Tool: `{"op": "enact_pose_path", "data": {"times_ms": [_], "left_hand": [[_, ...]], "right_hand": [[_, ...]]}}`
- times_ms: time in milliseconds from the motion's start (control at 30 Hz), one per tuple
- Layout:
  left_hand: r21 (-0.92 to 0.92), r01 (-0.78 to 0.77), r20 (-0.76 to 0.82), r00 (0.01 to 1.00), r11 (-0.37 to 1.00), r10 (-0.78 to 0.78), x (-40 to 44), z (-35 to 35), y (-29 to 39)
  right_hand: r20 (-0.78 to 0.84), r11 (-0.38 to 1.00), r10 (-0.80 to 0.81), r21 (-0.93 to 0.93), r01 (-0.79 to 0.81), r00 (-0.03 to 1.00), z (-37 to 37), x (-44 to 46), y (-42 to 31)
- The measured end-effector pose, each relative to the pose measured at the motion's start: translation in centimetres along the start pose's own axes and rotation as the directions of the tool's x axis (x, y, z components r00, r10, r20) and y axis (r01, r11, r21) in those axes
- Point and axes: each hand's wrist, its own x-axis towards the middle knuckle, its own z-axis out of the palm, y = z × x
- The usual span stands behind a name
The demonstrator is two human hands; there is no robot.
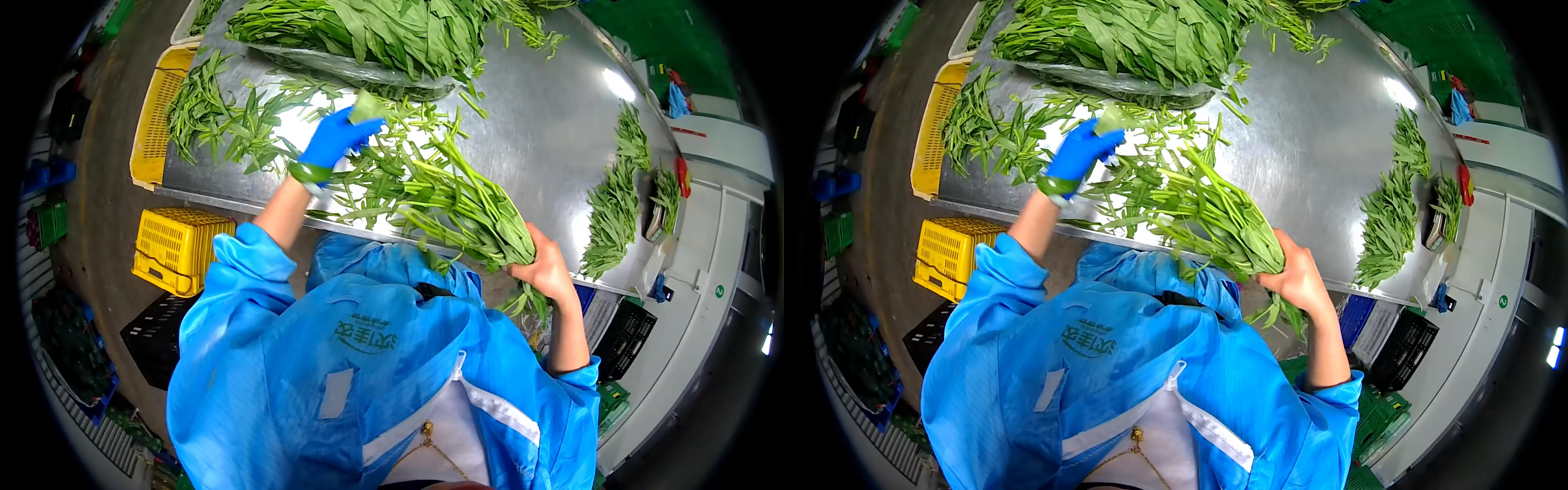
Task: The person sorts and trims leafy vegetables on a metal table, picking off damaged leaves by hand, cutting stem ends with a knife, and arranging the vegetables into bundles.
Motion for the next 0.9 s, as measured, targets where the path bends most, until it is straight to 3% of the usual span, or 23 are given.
{"op": "enact_pose_path", "data": {"times_ms": [33, 100, 167, 200, 300, 367, 400, 433, 500, 533, 567, 633, 667, 700, 767, 833, 900], "left_hand": [[0.012, 0.096, 0.055, 0.994, 0.995, -0.096, -1.0, 1.9, 0.7], [-0.234, -0.088, 0.004, 0.996, 0.968, 0.092, -2.0, 7.0, -2.2], [0.118, -0.259, 0.174, 0.956, 0.959, 0.237, -3.1, 9.0, -0.9], [0.400, -0.141, 0.214, 0.975, 0.906, 0.057, -2.3, 8.7, -1.5], [-0.136, -0.188, -0.123, 0.977, 0.973, 0.171, 0.3, 5.1, -1.7], [-0.069, 0.051, -0.174, 0.983, 0.996, -0.063, 2.8, 0.2, -1.7], [-0.105, -0.073, -0.093, 0.994, 0.992, 0.064, 2.1, -0.1, -1.2], [-0.052, 0.051, 0.076, 0.996, 0.997, -0.047, 2.5, -0.5, -2.1], [-0.161, 0.199, 0.366, 0.922, 0.967, -0.129, -1.3, 2.5, 0.2], [-0.176, -0.020, 0.349, 0.933, 0.984, 0.082, -2.5, 4.5, -0.2], [-0.075, -0.093, 0.408, 0.906, 0.993, 0.115, -0.9, 5.3, -4.0], [-0.126, -0.055, 0.240, 0.967, 0.991, 0.085, -1.1, 5.0, -2.5], [-0.034, 0.167, 0.180, 0.971, 0.985, -0.159, -1.1, 3.2, -0.2], [-0.181, 0.020, -0.006, 1.000, 0.983, -0.021, 0.3, 1.5, -2.0], [-0.521, -0.067, -0.203, 0.978, 0.851, -0.047, 2.0, -3.1, -3.4], [-0.377, -0.014, -0.162, 0.985, 0.926, -0.051, 1.7, -5.2, -2.8], [-0.548, 0.063, 0.171, 0.985, 0.834, 0.038, 0.0, -1.7, -1.4]], "right_hand": [[-0.017, 1.000, 0.005, -0.029, -0.006, 1.000, 0.3, 0.2, -0.4], [-0.048, 0.996, 0.015, -0.087, -0.019, 0.999, 1.0, 0.7, -1.3], [-0.028, 0.994, 0.027, -0.100, -0.030, 0.999, 1.6, 1.0, -1.9], [-0.010, 0.995, 0.029, -0.098, -0.030, 1.000, 1.6, 1.1, -2.1], [0.018, 0.999, 0.050, -0.020, -0.050, 0.999, 1.0, 1.1, -1.9], [0.003, 0.994, 0.026, 0.104, -0.026, 1.000, 0.6, 0.7, -0.7], [0.044, 0.982, 0.066, 0.176, -0.073, 0.997, 0.3, 0.7, -0.2], [0.049, 0.975, 0.063, 0.211, -0.072, 0.997, 0.4, 0.8, -0.1], [0.061, 0.956, 0.057, 0.283, -0.072, 0.996, 0.6, 1.0, -0.1], [0.083, 0.938, 0.079, 0.331, -0.102, 0.993, 0.8, 1.3, -0.1], [0.099, 0.917, 0.092, 0.379, -0.123, 0.991, 0.9, 1.4, 0.0], [0.129, 0.867, 0.121, 0.469, -0.168, 0.984, 1.1, 1.6, 0.2], [0.117, 0.855, 0.109, 0.496, -0.153, 0.987, 1.1, 1.5, 0.1], [0.115, 0.840, 0.124, 0.517, -0.166, 0.986, 0.8, 1.2, 0.5], [0.117, 0.808, 0.149, 0.557, -0.189, 0.982, 0.1, 0.6, 1.5], [0.115, 0.782, 0.148, 0.594, -0.188, 0.982, -0.1, 0.6, 1.2], [0.124, 0.763, 0.146, 0.617, -0.192, 0.981, 0.3, 0.5, 1.0]]}}
